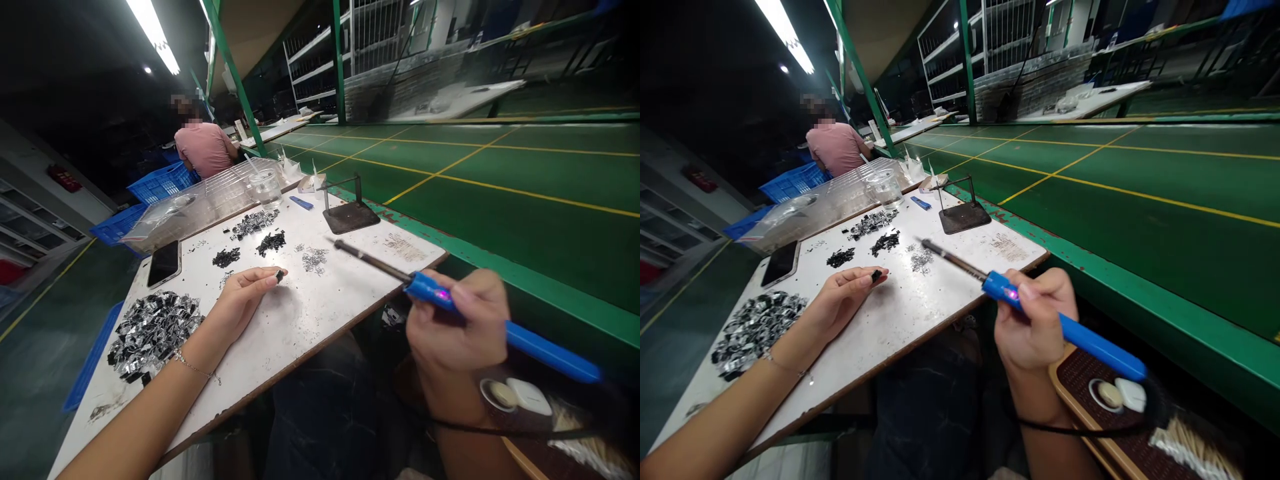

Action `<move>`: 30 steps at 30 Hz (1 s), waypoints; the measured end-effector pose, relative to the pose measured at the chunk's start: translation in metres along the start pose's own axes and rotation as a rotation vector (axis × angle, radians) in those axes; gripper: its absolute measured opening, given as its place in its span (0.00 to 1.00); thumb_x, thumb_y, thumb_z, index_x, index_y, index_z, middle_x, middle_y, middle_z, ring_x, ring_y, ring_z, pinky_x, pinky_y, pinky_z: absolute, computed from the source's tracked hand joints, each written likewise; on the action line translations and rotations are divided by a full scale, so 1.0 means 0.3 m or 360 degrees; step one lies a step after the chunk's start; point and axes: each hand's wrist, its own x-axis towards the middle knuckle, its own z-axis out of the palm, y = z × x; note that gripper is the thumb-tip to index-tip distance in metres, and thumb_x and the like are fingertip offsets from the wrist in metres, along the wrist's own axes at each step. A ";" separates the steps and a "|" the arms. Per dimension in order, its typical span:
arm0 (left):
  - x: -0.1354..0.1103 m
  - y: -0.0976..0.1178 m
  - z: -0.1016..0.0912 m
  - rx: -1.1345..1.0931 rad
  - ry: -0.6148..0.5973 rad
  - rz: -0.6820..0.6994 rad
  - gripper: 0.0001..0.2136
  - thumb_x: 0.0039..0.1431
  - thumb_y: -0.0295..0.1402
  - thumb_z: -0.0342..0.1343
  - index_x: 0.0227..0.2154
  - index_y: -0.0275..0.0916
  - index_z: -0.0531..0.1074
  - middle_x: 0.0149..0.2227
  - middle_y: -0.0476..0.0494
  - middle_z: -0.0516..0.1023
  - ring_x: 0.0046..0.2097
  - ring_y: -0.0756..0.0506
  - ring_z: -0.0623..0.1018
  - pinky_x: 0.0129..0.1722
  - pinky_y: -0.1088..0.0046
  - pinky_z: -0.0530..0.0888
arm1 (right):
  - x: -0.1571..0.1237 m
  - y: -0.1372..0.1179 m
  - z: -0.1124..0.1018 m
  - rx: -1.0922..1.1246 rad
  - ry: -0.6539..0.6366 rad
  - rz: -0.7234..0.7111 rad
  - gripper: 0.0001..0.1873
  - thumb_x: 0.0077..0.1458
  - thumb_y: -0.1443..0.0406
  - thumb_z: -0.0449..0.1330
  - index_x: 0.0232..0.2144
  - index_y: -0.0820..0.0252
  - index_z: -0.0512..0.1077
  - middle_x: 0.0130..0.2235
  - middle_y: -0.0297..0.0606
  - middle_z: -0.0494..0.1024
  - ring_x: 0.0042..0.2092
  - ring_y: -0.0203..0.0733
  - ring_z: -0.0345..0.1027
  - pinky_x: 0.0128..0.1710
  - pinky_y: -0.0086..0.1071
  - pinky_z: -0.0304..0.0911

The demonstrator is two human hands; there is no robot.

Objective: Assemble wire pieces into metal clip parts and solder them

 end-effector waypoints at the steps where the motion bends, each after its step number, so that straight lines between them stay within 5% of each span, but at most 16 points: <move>1: -0.001 0.000 0.000 0.0020 0.0002 0.0014 0.04 0.48 0.31 0.65 0.28 0.37 0.78 0.40 0.41 0.79 0.50 0.42 0.73 0.57 0.64 0.62 | 0.028 -0.008 -0.003 -0.0139 0.0031 -0.0087 0.09 0.49 0.68 0.57 0.21 0.57 0.60 0.16 0.26 0.62 0.16 0.33 0.54 0.18 0.29 0.50; 3: -0.003 0.000 0.002 0.0140 -0.0001 0.0067 0.05 0.48 0.32 0.65 0.28 0.37 0.78 0.40 0.40 0.78 0.49 0.41 0.73 0.55 0.63 0.64 | 0.099 -0.006 -0.007 -0.0590 -0.0061 -0.0192 0.09 0.49 0.66 0.61 0.23 0.57 0.63 0.19 0.27 0.66 0.18 0.35 0.60 0.19 0.30 0.54; 5: -0.009 0.005 0.008 0.0343 -0.0014 0.0150 0.06 0.48 0.33 0.65 0.28 0.37 0.78 0.41 0.40 0.78 0.47 0.40 0.74 0.52 0.62 0.66 | 0.186 0.017 -0.008 -0.1223 -0.0363 -0.0262 0.08 0.51 0.62 0.63 0.28 0.57 0.67 0.24 0.32 0.72 0.24 0.38 0.66 0.26 0.31 0.59; 9: -0.030 0.024 0.026 0.0752 -0.0042 0.0368 0.06 0.51 0.35 0.62 0.28 0.37 0.76 0.41 0.39 0.77 0.47 0.40 0.74 0.51 0.61 0.67 | 0.337 0.099 0.002 -0.2057 -0.1459 -0.0533 0.08 0.58 0.62 0.55 0.39 0.58 0.67 0.38 0.41 0.75 0.37 0.44 0.69 0.35 0.33 0.61; 15: -0.049 0.025 0.042 0.1295 -0.0104 0.0893 0.03 0.54 0.27 0.58 0.26 0.38 0.71 0.37 0.42 0.76 0.43 0.43 0.73 0.44 0.64 0.69 | 0.408 0.157 0.031 -0.2207 -0.2262 -0.0748 0.19 0.56 0.76 0.48 0.41 0.53 0.72 0.37 0.41 0.74 0.40 0.45 0.66 0.37 0.35 0.58; 22: -0.049 0.012 0.048 0.1516 -0.0093 0.1125 0.04 0.52 0.23 0.55 0.28 0.38 0.68 0.35 0.43 0.75 0.41 0.44 0.73 0.42 0.65 0.70 | 0.431 0.112 0.111 -0.2363 -0.2392 -0.0986 0.24 0.54 0.78 0.47 0.47 0.55 0.71 0.38 0.44 0.75 0.39 0.47 0.67 0.35 0.36 0.56; 26: -0.047 0.009 0.049 0.1683 -0.0032 0.1359 0.03 0.54 0.24 0.53 0.29 0.37 0.68 0.35 0.42 0.76 0.43 0.43 0.73 0.44 0.63 0.71 | 0.326 0.068 0.183 -0.2285 -0.2303 -0.1003 0.18 0.58 0.73 0.47 0.49 0.60 0.68 0.40 0.46 0.74 0.39 0.47 0.67 0.37 0.39 0.58; 30: -0.049 0.009 0.056 0.1884 0.0128 0.1728 0.06 0.58 0.24 0.49 0.33 0.36 0.70 0.36 0.39 0.76 0.45 0.41 0.72 0.45 0.61 0.71 | 0.163 0.060 0.208 -0.1436 -0.2193 0.0354 0.16 0.60 0.56 0.53 0.47 0.57 0.66 0.33 0.38 0.73 0.32 0.42 0.67 0.32 0.35 0.61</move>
